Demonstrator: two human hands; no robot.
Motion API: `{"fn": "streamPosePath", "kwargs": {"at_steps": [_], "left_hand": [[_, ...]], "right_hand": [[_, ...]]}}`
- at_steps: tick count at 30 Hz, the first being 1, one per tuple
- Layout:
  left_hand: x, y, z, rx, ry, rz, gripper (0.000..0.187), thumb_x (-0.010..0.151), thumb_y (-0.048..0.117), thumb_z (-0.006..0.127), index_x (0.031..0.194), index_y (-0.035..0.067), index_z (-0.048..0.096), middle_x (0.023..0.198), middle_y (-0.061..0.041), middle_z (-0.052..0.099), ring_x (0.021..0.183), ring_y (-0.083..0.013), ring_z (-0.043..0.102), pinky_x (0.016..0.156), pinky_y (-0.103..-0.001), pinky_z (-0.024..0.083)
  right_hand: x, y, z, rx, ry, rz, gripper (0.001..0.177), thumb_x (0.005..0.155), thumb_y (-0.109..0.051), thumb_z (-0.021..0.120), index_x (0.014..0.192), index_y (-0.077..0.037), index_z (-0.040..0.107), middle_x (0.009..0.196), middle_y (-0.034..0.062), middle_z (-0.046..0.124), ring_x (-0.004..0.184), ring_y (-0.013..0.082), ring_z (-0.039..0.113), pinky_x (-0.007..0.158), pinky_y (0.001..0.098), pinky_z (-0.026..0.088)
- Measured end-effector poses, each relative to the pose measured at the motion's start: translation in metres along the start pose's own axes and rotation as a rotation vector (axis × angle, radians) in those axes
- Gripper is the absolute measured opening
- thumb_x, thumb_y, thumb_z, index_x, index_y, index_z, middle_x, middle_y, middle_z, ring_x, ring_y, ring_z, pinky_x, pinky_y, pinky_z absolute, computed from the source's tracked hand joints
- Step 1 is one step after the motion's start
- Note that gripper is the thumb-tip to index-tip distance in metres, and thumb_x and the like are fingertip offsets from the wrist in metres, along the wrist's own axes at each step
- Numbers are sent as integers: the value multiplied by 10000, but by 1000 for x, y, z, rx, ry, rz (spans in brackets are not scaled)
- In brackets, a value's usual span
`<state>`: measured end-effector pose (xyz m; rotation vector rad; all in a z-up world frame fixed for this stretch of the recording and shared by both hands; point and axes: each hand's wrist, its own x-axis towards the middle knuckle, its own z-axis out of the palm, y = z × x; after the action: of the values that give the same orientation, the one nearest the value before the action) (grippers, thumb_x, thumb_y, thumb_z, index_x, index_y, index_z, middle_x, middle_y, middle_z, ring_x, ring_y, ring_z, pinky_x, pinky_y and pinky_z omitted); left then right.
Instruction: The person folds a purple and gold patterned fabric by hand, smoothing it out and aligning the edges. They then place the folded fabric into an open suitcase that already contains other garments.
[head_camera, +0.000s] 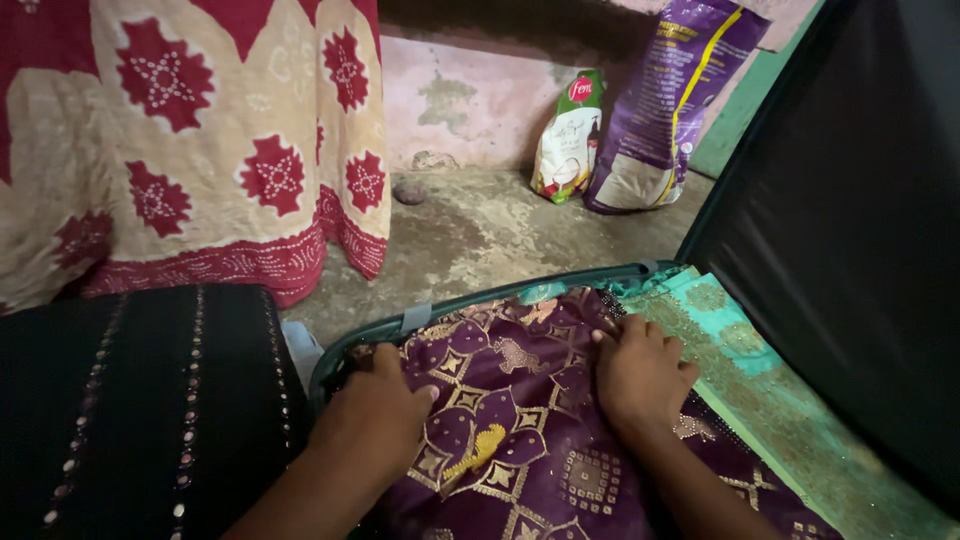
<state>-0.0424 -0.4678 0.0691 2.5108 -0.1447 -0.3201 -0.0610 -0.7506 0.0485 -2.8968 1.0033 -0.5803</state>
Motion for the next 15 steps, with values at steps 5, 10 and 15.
{"fn": "streamPosePath", "kwargs": {"at_steps": [5,10,15], "left_hand": [[-20,13,-11,-158,187,-18,649,903,320,676,1464,170,385,1298,-243,564,1121,-473,626,946,-529,531],[-27,19,-17,-72,274,12,562,960,241,583,1468,164,358,1354,-238,445,1068,-464,656,870,-517,575],[-17,19,-11,56,202,-59,404,1039,228,445,1428,143,376,1329,-226,432,1023,-429,701,850,-504,594]], "right_hand": [[-1,6,3,38,29,-30,471,977,-495,560,1267,-131,630,1307,101,622,1261,332,527,1058,574,341],[1,-1,-3,58,61,-11,491,983,-513,572,1272,-120,628,1328,126,586,1267,360,494,1045,584,326],[0,-13,2,51,121,8,444,947,-479,611,1262,-168,634,1363,114,564,1331,336,451,1080,570,302]]}}
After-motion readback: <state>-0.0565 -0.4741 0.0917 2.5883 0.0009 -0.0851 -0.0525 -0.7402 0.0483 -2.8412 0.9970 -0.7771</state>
